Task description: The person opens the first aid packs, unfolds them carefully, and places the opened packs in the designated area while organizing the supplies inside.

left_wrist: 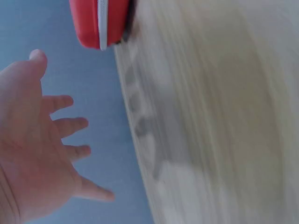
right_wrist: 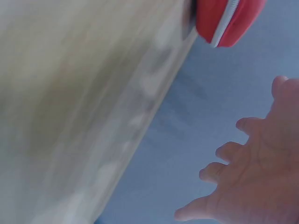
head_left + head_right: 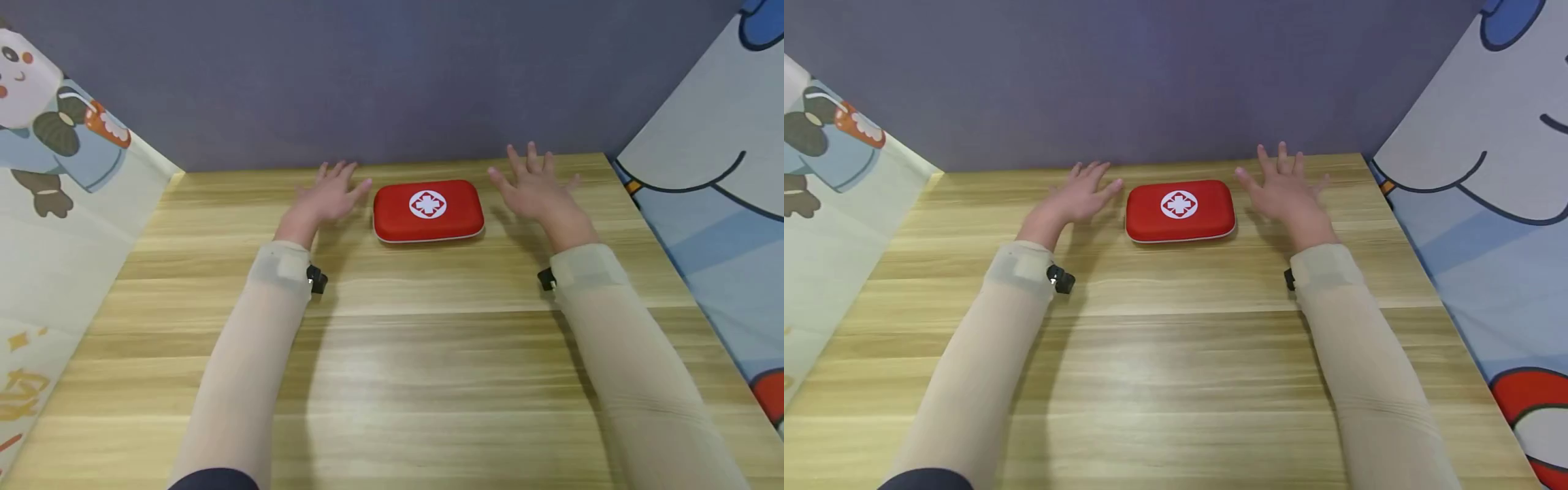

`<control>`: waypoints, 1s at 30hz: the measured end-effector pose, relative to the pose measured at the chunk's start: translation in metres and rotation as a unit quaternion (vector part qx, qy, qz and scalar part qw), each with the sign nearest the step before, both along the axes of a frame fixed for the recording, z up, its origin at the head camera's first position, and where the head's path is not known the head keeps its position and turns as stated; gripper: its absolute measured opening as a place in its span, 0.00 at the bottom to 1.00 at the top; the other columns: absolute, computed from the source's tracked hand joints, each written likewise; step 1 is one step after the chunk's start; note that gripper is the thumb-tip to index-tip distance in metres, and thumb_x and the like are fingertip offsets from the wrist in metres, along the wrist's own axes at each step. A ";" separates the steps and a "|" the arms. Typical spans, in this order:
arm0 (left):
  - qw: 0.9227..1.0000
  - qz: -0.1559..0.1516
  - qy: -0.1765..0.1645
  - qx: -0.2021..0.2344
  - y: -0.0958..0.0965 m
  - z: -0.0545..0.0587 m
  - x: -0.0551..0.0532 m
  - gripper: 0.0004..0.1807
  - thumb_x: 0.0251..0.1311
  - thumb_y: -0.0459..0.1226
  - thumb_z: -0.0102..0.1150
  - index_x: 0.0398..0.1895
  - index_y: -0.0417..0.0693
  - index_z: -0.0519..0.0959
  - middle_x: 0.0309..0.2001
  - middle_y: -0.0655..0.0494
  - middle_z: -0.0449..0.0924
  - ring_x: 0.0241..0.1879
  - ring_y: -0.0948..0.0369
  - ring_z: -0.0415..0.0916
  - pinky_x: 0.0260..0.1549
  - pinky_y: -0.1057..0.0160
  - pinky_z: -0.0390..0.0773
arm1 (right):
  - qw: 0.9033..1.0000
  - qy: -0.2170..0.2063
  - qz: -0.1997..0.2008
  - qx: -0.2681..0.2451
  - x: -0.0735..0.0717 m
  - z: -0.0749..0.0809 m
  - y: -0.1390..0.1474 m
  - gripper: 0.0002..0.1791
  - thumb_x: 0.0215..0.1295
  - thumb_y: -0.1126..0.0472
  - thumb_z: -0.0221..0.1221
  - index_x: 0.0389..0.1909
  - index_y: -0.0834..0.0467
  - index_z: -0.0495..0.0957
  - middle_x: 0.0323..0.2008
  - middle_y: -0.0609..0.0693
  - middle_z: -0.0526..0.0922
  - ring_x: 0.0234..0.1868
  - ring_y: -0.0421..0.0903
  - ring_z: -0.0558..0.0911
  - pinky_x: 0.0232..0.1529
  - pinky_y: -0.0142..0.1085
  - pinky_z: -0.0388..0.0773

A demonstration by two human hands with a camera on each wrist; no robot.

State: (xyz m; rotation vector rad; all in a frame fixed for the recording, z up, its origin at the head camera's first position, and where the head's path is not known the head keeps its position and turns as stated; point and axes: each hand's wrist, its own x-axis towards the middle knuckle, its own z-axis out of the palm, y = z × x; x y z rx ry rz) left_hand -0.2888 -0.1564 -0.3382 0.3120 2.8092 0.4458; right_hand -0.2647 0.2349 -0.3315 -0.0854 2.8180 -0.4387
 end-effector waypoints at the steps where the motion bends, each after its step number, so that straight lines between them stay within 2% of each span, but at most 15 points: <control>1: 1.000 -0.007 0.002 0.011 0.003 0.000 -0.003 0.47 0.78 0.70 0.26 0.89 0.56 0.40 0.89 0.50 0.36 0.88 0.42 0.29 0.80 0.25 0.36 | 1.000 -0.001 0.004 0.004 0.000 0.001 -0.004 0.49 0.72 0.18 0.19 0.83 0.40 0.18 0.80 0.53 0.08 0.81 0.71 0.16 0.65 0.87 0.19; 5: 0.998 -0.033 0.008 0.048 0.017 -0.002 -0.016 0.34 0.84 0.50 0.37 0.86 0.47 0.53 0.81 0.42 0.64 0.83 0.43 0.57 0.81 0.41 0.58 | 1.000 -0.006 0.026 0.009 -0.003 0.006 -0.023 0.50 0.72 0.18 0.21 0.83 0.39 0.19 0.81 0.53 0.09 0.82 0.71 0.18 0.66 0.86 0.20; 8: 0.997 -0.049 0.002 0.067 0.024 -0.004 -0.027 0.28 0.80 0.36 0.39 0.81 0.46 0.64 0.68 0.41 0.79 0.73 0.44 0.70 0.74 0.48 0.68 | 0.999 -0.013 0.048 0.012 -0.006 0.008 -0.041 0.50 0.73 0.19 0.25 0.84 0.38 0.20 0.82 0.52 0.11 0.83 0.70 0.20 0.69 0.85 0.22; 12: 0.992 -0.066 -0.036 0.103 0.029 -0.009 -0.038 0.36 0.68 0.25 0.35 0.78 0.51 0.71 0.58 0.42 0.82 0.61 0.47 0.75 0.58 0.53 0.73 | 0.994 -0.017 0.110 0.018 -0.010 0.005 -0.066 0.52 0.74 0.20 0.37 0.86 0.38 0.27 0.86 0.53 0.18 0.85 0.70 0.26 0.75 0.82 0.34; 14: 0.988 -0.078 -0.059 0.120 0.031 -0.013 -0.042 0.39 0.64 0.22 0.31 0.77 0.53 0.72 0.60 0.42 0.81 0.59 0.49 0.76 0.55 0.55 0.74 | 0.988 -0.024 0.152 0.018 -0.012 0.001 -0.075 0.53 0.73 0.22 0.46 0.88 0.39 0.34 0.87 0.54 0.24 0.86 0.69 0.30 0.77 0.79 0.39; 16: 0.985 -0.091 -0.074 0.125 0.032 -0.017 -0.046 0.42 0.61 0.21 0.30 0.76 0.52 0.73 0.64 0.41 0.79 0.61 0.49 0.75 0.59 0.55 0.74 | 0.982 -0.036 0.186 0.006 -0.014 -0.001 -0.083 0.53 0.72 0.26 0.55 0.88 0.41 0.42 0.88 0.55 0.31 0.87 0.69 0.34 0.80 0.74 0.45; 19: 0.983 -0.104 -0.083 0.124 0.033 -0.022 -0.051 0.40 0.62 0.21 0.32 0.76 0.48 0.73 0.70 0.40 0.76 0.68 0.47 0.73 0.70 0.53 0.71 | 0.976 -0.050 0.212 -0.012 -0.014 -0.002 -0.091 0.54 0.68 0.31 0.64 0.86 0.47 0.52 0.88 0.59 0.42 0.87 0.67 0.43 0.83 0.66 0.51; 21: 0.984 -0.110 -0.083 0.117 0.033 -0.024 -0.053 0.38 0.63 0.20 0.34 0.76 0.45 0.73 0.72 0.40 0.75 0.72 0.47 0.71 0.75 0.51 0.68 | 0.975 -0.051 0.218 -0.016 -0.014 0.000 -0.094 0.54 0.67 0.34 0.67 0.86 0.50 0.54 0.87 0.61 0.48 0.85 0.67 0.49 0.83 0.61 0.56; 24: 0.985 -0.122 -0.073 0.097 0.035 -0.024 -0.056 0.36 0.63 0.20 0.36 0.74 0.40 0.74 0.74 0.41 0.74 0.75 0.47 0.68 0.78 0.51 0.65 | 0.974 -0.049 0.222 -0.008 -0.013 0.002 -0.095 0.54 0.65 0.36 0.70 0.85 0.53 0.57 0.86 0.64 0.50 0.84 0.67 0.53 0.83 0.58 0.57; 30: 0.988 -0.137 -0.048 0.049 0.038 -0.022 -0.060 0.31 0.67 0.23 0.40 0.71 0.40 0.77 0.72 0.42 0.77 0.76 0.47 0.68 0.79 0.51 0.64 | 0.977 -0.062 0.206 0.005 -0.011 0.000 -0.090 0.58 0.60 0.35 0.73 0.85 0.49 0.56 0.86 0.62 0.49 0.84 0.66 0.53 0.83 0.59 0.57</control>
